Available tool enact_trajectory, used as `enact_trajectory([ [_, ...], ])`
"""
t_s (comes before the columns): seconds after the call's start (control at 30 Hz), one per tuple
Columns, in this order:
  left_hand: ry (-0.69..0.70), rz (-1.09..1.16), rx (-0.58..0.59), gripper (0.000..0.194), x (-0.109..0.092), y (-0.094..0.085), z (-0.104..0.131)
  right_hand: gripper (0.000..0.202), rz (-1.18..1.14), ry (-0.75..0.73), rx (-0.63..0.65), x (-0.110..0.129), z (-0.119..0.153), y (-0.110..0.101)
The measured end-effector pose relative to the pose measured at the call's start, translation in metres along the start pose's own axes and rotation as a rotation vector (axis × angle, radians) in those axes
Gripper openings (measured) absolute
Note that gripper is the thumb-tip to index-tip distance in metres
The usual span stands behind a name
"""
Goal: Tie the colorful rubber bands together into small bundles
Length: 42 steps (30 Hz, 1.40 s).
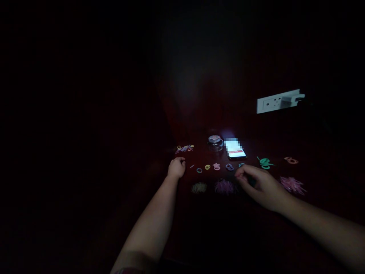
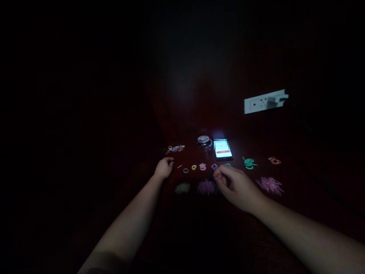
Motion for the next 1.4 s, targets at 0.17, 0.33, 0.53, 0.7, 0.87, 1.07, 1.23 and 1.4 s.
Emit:
enact_trajectory([
  [0.17,-0.016,0.024,0.022,0.024,0.001,0.011,-0.001,0.011,0.01,0.0,0.002,0.002,0.0,-0.002],
  [0.33,0.035,0.063,0.118,0.019,-0.006,0.002,0.004,0.01,-0.006,0.002,0.001,0.001,0.001,-0.001],
  [0.53,0.083,0.049,0.201,0.011,-0.013,-0.004,0.008,0.009,-0.029,0.017,-0.01,-0.001,0.0,0.0],
  [0.7,0.089,0.026,0.206,0.009,-0.014,-0.004,0.006,0.008,-0.034,0.026,0.008,-0.001,0.0,0.0],
  [0.87,0.108,0.008,0.192,0.011,-0.016,-0.004,0.007,0.01,-0.02,0.016,0.003,-0.001,0.0,0.0],
  [1.07,0.242,0.066,0.202,0.016,-0.054,-0.019,0.021,0.009,-0.019,0.032,0.009,0.001,-0.001,0.002],
  [1.23,0.518,0.201,0.214,0.015,-0.112,-0.036,0.055,0.008,-0.018,0.06,-0.041,0.003,-0.002,0.004],
  [1.4,0.752,0.293,0.368,0.004,-0.147,-0.038,0.086,0.008,-0.044,0.014,-0.013,0.006,-0.002,0.005],
])
Point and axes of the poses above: each hand's wrist, its own z-axis away from the middle knuckle, its own y-axis out of the palm, x = y × z, the point moved 3 cm from there along -z, towards the middle knuckle, and after that the axes turned 1 degree about -x, right-handed, at the moved point
